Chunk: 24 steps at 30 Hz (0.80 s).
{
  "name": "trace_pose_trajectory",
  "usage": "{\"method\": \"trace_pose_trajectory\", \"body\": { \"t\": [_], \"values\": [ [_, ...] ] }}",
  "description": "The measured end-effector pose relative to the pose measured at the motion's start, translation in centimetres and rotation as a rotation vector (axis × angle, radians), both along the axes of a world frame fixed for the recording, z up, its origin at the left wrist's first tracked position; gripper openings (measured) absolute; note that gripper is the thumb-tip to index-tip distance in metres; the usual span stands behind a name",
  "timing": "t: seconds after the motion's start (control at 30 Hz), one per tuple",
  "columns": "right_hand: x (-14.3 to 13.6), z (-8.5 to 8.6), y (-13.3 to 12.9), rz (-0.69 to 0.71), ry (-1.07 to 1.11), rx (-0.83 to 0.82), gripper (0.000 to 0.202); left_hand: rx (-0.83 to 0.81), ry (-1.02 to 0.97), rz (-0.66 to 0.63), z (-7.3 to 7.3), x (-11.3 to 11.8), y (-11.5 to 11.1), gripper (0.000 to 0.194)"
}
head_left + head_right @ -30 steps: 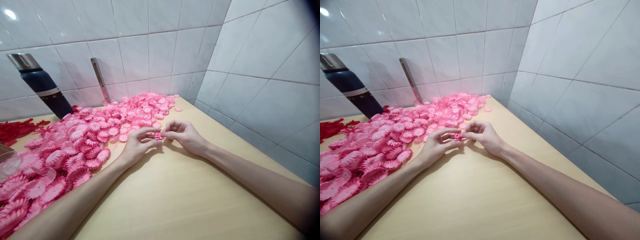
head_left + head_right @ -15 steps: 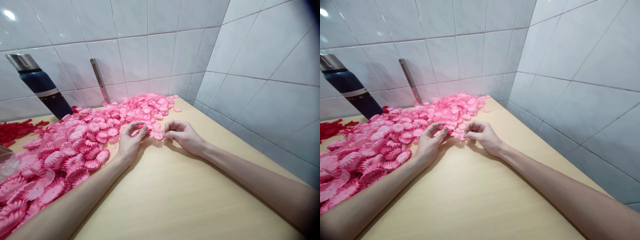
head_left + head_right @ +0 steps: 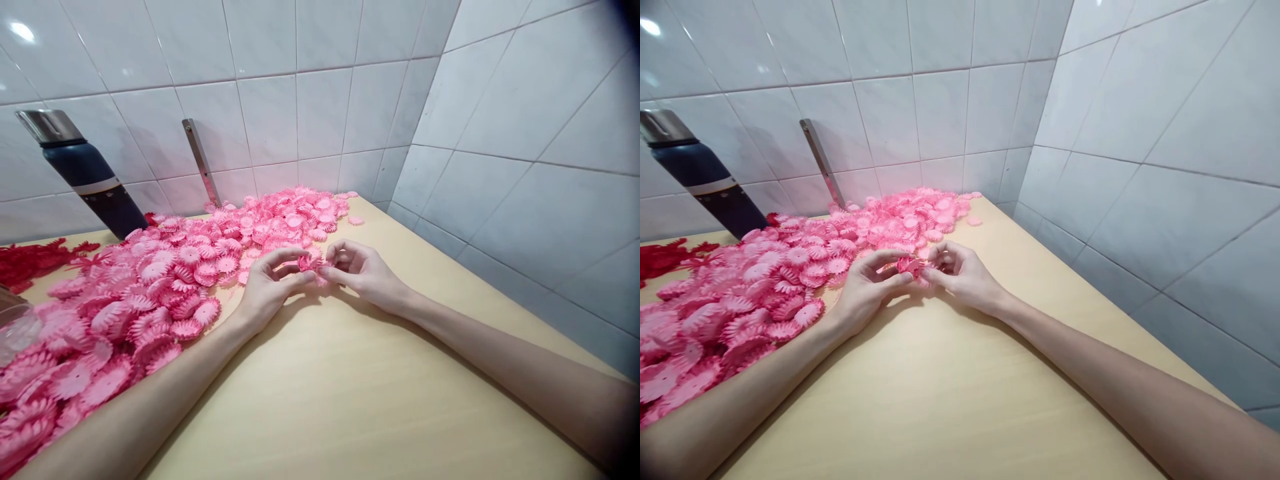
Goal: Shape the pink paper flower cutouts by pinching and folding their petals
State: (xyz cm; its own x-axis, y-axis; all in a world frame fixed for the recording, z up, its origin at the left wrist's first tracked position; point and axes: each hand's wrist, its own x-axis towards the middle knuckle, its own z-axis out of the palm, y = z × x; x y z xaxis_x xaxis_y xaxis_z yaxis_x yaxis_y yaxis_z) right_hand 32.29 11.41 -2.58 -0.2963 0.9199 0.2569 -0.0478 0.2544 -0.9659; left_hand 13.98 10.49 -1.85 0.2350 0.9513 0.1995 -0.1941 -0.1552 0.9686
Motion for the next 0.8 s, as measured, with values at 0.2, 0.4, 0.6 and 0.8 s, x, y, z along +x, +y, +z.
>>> {"method": "trace_pose_trajectory", "body": {
  "t": [0.2, 0.4, 0.6, 0.8],
  "values": [
    [0.1, -0.3, 0.0, -0.014, 0.024, -0.002, 0.022, -0.083, -0.074, 0.154, -0.7, -0.1, 0.9, 0.038],
    [0.4, -0.5, 0.6, -0.265, 0.049, 0.067, 0.017, -0.088, -0.078, 0.231, -0.8, -0.5, 1.3, 0.044],
    [0.4, -0.3, 0.7, -0.338, -0.126, 0.151, 0.03, 0.062, 0.129, 0.071, -0.1, 0.0, 0.1, 0.036],
    [0.2, 0.4, 0.0, -0.097, -0.169, 0.145, 0.031, 0.105, 0.11, 0.004, -0.1, 0.1, 0.0, 0.032]
  ]
}}
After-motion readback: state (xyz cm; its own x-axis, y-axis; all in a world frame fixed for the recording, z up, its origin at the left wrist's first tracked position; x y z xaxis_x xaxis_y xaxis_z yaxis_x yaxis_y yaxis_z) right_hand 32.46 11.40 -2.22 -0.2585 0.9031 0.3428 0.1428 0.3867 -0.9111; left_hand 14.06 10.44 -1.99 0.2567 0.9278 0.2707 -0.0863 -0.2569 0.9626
